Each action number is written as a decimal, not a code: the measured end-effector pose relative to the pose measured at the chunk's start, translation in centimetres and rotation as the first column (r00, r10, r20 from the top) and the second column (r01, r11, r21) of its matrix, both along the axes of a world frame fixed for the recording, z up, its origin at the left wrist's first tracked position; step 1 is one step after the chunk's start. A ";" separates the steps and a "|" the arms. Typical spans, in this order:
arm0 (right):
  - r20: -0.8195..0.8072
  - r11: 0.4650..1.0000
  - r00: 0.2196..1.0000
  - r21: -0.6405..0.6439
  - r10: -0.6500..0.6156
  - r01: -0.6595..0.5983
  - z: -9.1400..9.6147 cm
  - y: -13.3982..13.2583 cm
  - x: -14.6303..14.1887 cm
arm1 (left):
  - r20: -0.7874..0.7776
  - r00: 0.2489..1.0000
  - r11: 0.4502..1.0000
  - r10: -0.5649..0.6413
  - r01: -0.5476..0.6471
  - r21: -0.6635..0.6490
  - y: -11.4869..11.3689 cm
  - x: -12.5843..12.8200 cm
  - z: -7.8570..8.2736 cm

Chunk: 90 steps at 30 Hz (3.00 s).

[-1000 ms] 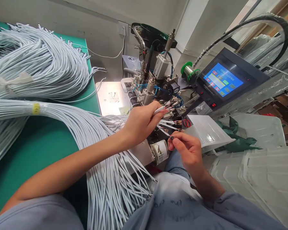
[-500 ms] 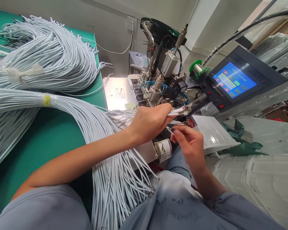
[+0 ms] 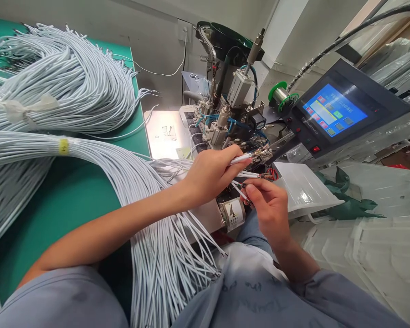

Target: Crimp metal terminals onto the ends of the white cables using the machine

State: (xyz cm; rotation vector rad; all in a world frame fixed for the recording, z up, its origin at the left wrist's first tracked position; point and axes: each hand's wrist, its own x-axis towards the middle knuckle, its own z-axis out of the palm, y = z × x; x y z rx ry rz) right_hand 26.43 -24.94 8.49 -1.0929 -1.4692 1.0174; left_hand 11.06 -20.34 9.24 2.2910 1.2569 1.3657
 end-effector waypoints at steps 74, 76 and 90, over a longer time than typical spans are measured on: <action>-0.094 0.986 0.991 -0.141 -0.099 0.085 -2.8 1.9 -0.3 | -0.368 0.872 0.907 0.324 -0.174 0.384 0.7 0.5 -2.1; -0.105 0.986 0.989 -0.145 -0.101 0.085 -2.8 1.9 -0.4 | -0.360 0.878 0.904 0.317 -0.166 0.393 0.7 0.4 -2.1; -0.038 0.985 0.996 -0.156 -0.077 0.070 -3.8 1.8 1.0 | -0.397 0.875 0.892 0.276 -0.079 0.446 0.8 0.8 -2.9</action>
